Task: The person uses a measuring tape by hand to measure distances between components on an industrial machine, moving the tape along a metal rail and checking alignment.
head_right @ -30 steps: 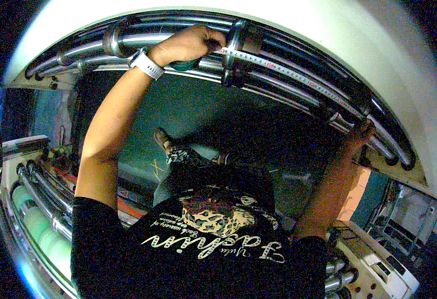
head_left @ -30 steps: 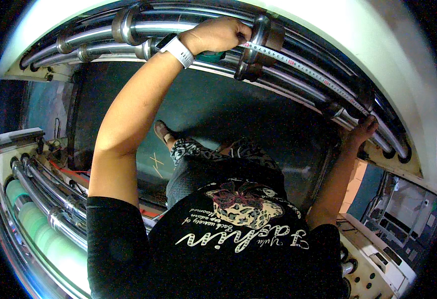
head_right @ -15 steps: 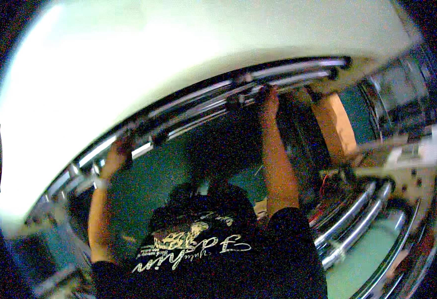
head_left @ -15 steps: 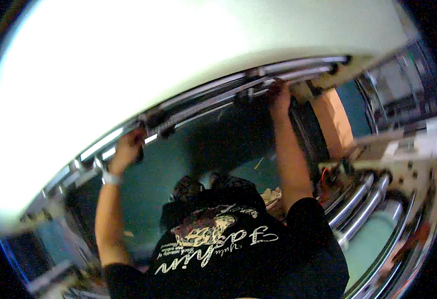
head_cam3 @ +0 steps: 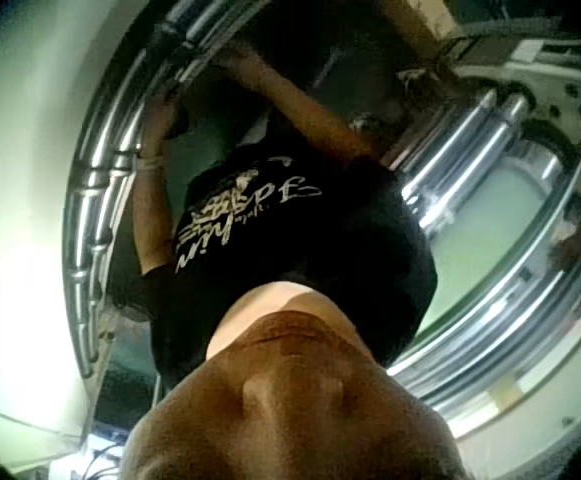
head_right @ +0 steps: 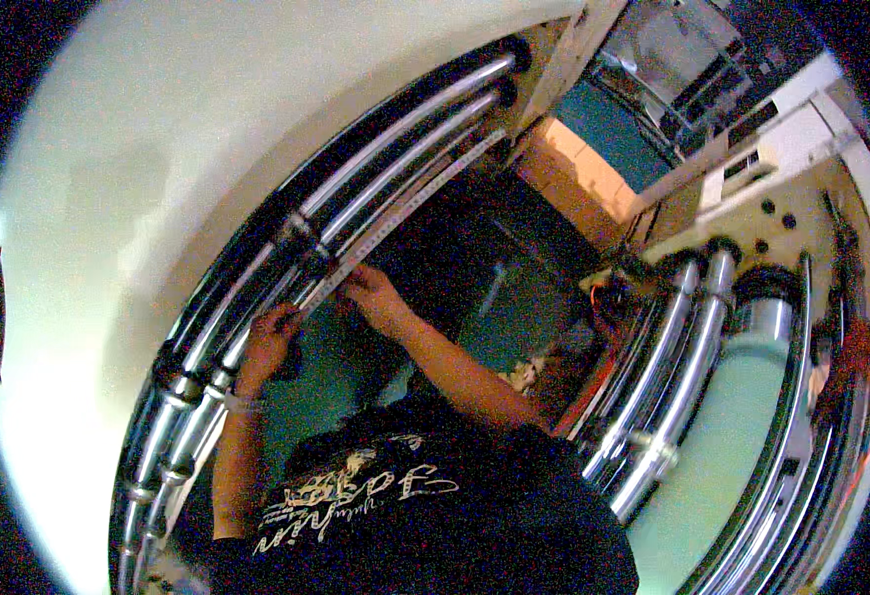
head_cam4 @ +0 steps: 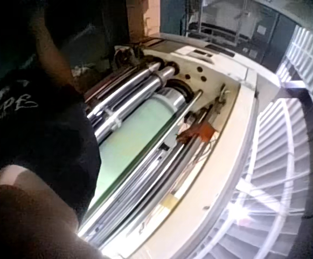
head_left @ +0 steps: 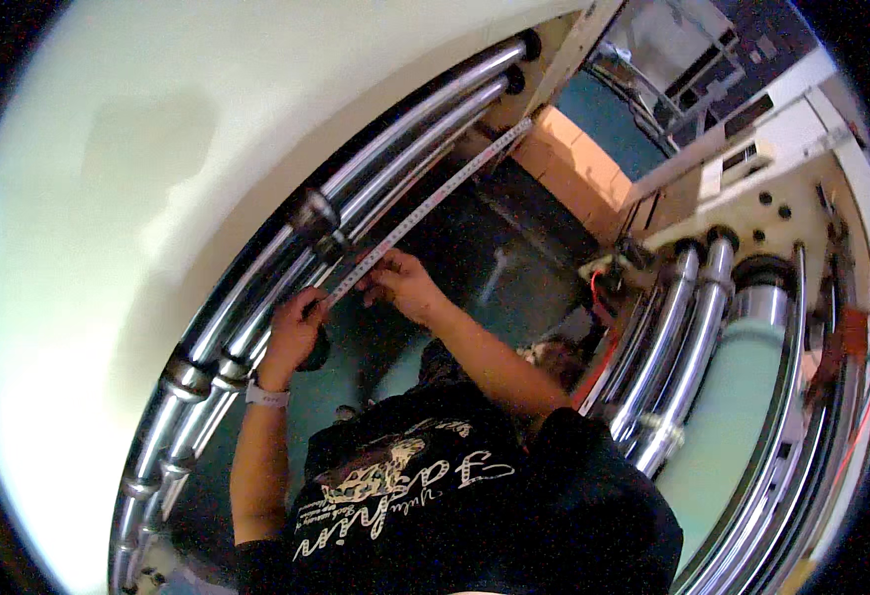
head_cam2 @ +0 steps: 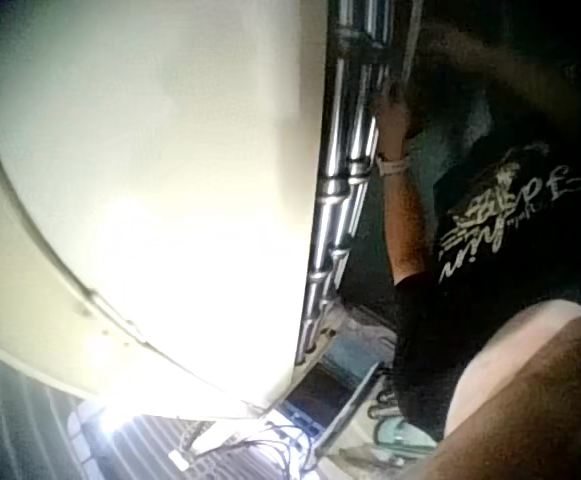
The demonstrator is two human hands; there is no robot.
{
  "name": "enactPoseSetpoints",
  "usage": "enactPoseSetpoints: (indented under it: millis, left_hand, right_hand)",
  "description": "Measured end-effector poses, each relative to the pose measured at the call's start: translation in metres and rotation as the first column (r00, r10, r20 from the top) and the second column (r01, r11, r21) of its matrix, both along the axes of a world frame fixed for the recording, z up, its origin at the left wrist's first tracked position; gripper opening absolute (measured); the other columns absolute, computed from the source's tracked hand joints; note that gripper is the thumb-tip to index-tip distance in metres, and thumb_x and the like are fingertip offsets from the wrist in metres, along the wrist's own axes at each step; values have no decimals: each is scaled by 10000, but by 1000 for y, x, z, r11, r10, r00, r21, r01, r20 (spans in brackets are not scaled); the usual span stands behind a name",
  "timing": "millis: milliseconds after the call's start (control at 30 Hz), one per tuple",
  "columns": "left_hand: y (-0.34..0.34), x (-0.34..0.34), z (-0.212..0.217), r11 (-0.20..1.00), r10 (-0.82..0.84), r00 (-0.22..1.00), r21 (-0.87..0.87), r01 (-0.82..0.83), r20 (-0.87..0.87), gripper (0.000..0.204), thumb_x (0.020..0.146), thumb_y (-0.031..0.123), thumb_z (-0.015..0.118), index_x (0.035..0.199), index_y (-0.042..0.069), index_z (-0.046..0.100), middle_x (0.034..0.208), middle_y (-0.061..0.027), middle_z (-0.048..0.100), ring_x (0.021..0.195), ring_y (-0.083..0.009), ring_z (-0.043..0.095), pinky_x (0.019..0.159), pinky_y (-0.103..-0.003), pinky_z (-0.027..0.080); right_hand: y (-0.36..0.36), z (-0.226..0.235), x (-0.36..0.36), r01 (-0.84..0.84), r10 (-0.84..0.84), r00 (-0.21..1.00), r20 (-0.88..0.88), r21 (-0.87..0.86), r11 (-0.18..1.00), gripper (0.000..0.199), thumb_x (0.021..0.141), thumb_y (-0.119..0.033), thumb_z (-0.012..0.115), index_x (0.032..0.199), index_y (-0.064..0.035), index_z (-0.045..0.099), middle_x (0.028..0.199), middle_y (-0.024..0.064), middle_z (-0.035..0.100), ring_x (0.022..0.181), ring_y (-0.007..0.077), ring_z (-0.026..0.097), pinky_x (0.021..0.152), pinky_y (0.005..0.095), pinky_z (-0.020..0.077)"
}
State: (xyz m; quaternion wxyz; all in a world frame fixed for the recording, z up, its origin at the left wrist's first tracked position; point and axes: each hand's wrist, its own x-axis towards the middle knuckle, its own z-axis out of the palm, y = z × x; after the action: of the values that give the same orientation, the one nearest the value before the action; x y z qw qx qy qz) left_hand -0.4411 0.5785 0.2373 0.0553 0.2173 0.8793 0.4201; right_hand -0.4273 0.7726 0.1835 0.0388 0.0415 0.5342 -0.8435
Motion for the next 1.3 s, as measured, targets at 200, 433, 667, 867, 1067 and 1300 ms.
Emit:
enactPoseSetpoints:
  millis: [200,433,667,867,1067,1300]
  left_hand:
    - [71,-33,-19,995,102,995,-9,-102,3,260,758,219,602,928,38,527,780,-109,570,674,-187,540,585,-289,429]
    - [38,-61,20,982,175,950,-112,-151,259,123,764,65,559,879,39,524,716,-10,514,618,-74,459,549,-218,370]
    - [-15,-65,-4,917,398,858,-131,-376,325,248,809,135,537,1046,64,547,943,-49,587,845,-114,525,756,-236,410]
    - [3,-68,13,899,401,903,-254,-356,152,256,817,165,534,1029,21,534,960,-100,589,893,-201,551,793,-302,427]
    - [8,-71,11,886,409,912,-254,-388,34,233,794,134,547,983,-1,543,923,-127,592,834,-211,570,768,-300,439]
    - [1,-75,4,898,355,928,-235,-372,-113,193,753,93,533,930,22,566,861,-131,585,815,-231,558,751,-319,439]
  right_hand:
    - [87,-22,-78,2,15,998,-65,259,966,144,807,-105,539,932,-33,549,816,41,575,645,148,533,560,287,460]
    - [278,-61,-242,342,-194,925,-327,493,800,148,762,-162,571,873,-73,529,721,25,521,608,177,484,547,339,423]
    - [322,-57,-297,247,-248,961,123,17,969,106,770,-144,537,847,-75,510,699,22,479,599,154,444,544,321,406]
    - [321,-39,-288,135,-141,982,123,61,989,142,795,-117,493,915,-50,526,708,26,491,578,138,447,509,254,403]
    - [368,-52,-308,-339,336,940,-59,-269,901,191,769,-100,482,946,-34,516,754,52,500,654,173,460,585,283,394]
    - [374,-83,-340,-201,203,979,-11,-178,963,303,818,-219,389,1058,-50,465,938,89,499,887,250,456,740,375,365]
